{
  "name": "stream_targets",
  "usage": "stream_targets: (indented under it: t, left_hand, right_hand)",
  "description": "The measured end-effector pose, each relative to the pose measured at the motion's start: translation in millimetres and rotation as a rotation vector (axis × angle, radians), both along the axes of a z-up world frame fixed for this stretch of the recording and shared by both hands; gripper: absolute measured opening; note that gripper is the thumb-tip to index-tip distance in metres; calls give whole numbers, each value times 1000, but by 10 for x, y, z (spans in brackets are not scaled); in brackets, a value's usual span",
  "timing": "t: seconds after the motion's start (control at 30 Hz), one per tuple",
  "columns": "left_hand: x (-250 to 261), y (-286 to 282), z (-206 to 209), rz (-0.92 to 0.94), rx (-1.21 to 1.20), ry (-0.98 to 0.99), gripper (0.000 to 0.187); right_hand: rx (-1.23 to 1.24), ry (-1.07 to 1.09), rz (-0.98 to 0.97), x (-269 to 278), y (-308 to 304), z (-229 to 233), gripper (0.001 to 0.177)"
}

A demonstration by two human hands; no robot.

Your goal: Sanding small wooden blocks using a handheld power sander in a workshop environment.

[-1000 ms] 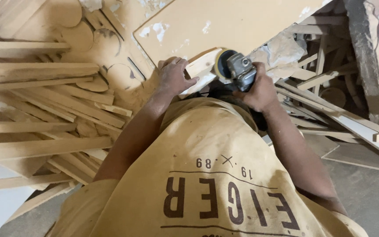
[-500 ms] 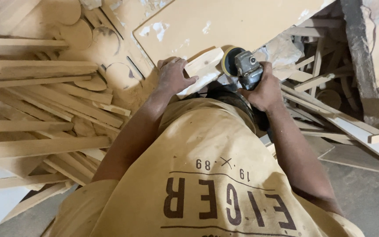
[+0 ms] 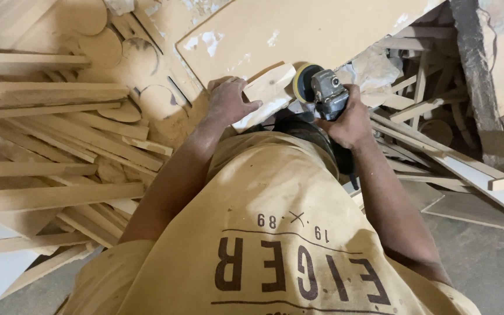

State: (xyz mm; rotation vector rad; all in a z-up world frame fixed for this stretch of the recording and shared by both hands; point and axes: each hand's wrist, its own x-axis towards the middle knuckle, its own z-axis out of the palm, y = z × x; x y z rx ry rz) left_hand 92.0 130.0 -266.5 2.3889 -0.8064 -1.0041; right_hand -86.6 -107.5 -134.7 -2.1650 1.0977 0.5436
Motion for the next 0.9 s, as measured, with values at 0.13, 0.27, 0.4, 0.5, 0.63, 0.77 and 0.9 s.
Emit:
stream_targets:
  t: [0.13, 0.27, 0.4, 0.5, 0.63, 0.77, 0.9]
  left_hand:
    - [2, 9, 23, 10, -17, 6, 61]
    - [1, -2, 62, 19, -1, 41, 62]
    - [29, 5, 102, 11, 28, 70, 66]
    - [88, -44, 160, -22, 66, 45, 68]
    - [72, -55, 38, -32, 82, 67, 67]
    - [53, -25, 86, 58, 26, 119, 67]
    - [-11, 9, -29, 195, -31, 161, 71]
  right_hand:
    - [60, -22, -13, 71, 172, -13, 92]
    - [31, 24, 18, 16, 124, -151, 95]
    - [-6, 33, 0, -49, -27, -154, 90]
    - [-4, -9, -23, -81, 12, -125, 92]
    - [36, -20, -7, 118, 204, -52, 93]
    - [39, -44, -1, 65, 144, -123, 92]
    - [-11, -27, -71, -159, -24, -122, 94]
